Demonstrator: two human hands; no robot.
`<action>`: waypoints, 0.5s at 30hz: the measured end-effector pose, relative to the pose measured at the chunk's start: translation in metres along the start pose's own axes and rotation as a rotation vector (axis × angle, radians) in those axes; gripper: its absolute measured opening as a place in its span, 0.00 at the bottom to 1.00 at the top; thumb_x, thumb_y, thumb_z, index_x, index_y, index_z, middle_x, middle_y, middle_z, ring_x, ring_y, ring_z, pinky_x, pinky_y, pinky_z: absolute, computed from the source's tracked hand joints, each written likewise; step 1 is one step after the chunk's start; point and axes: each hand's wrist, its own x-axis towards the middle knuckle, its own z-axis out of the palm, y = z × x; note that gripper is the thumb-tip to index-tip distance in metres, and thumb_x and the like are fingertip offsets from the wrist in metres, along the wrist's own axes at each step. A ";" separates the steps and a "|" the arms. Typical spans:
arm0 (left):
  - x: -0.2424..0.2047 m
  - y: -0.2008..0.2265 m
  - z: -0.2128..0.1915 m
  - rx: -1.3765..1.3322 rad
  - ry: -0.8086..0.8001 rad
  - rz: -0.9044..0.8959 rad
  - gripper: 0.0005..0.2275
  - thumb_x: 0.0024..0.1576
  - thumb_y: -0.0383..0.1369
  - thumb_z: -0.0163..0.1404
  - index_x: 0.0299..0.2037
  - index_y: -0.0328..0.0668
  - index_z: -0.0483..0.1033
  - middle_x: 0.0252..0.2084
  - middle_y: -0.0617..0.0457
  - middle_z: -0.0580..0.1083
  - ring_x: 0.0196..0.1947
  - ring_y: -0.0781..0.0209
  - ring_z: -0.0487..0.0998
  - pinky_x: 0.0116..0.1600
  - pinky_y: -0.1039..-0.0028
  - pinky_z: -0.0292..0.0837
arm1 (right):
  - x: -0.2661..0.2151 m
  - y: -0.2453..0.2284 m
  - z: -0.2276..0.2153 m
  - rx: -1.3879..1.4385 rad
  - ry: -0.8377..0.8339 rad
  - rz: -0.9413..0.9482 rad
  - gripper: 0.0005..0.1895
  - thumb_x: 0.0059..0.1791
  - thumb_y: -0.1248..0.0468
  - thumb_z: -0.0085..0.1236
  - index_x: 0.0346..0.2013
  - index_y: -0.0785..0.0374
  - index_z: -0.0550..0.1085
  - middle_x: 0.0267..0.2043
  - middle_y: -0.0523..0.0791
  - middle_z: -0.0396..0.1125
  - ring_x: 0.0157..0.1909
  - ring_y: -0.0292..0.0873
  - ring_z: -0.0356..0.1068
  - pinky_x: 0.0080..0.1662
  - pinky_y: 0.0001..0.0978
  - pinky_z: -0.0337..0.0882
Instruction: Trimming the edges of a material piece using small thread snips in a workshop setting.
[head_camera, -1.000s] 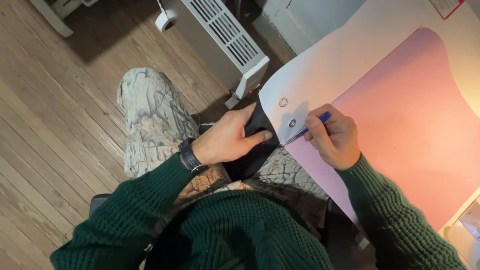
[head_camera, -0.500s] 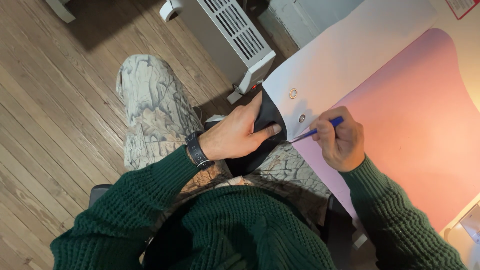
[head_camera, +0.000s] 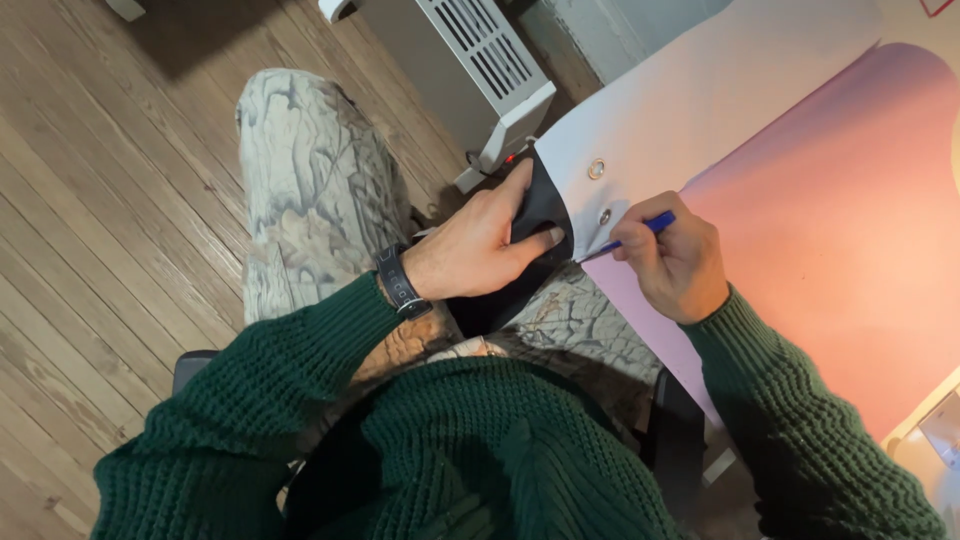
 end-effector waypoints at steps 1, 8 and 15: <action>0.000 -0.004 0.002 -0.013 0.022 0.002 0.19 0.58 0.32 0.55 0.53 0.29 0.62 0.39 0.22 0.73 0.44 0.23 0.77 0.37 0.48 0.71 | -0.001 0.000 -0.001 -0.020 -0.020 -0.019 0.13 0.59 0.58 0.52 0.36 0.65 0.72 0.20 0.47 0.72 0.19 0.49 0.71 0.22 0.29 0.66; 0.003 0.001 0.003 -0.033 0.056 0.025 0.25 0.55 0.30 0.55 0.61 0.27 0.61 0.46 0.23 0.74 0.53 0.25 0.75 0.45 0.44 0.71 | 0.004 0.005 0.000 0.158 0.005 0.018 0.17 0.60 0.59 0.45 0.31 0.65 0.73 0.18 0.49 0.71 0.17 0.43 0.72 0.17 0.27 0.65; 0.016 -0.014 0.018 -0.137 0.126 0.004 0.17 0.55 0.29 0.55 0.53 0.35 0.71 0.41 0.31 0.75 0.54 0.42 0.78 0.42 0.56 0.73 | 0.003 0.007 0.001 0.261 0.117 0.001 0.22 0.62 0.54 0.38 0.35 0.69 0.67 0.21 0.53 0.70 0.17 0.42 0.70 0.16 0.25 0.63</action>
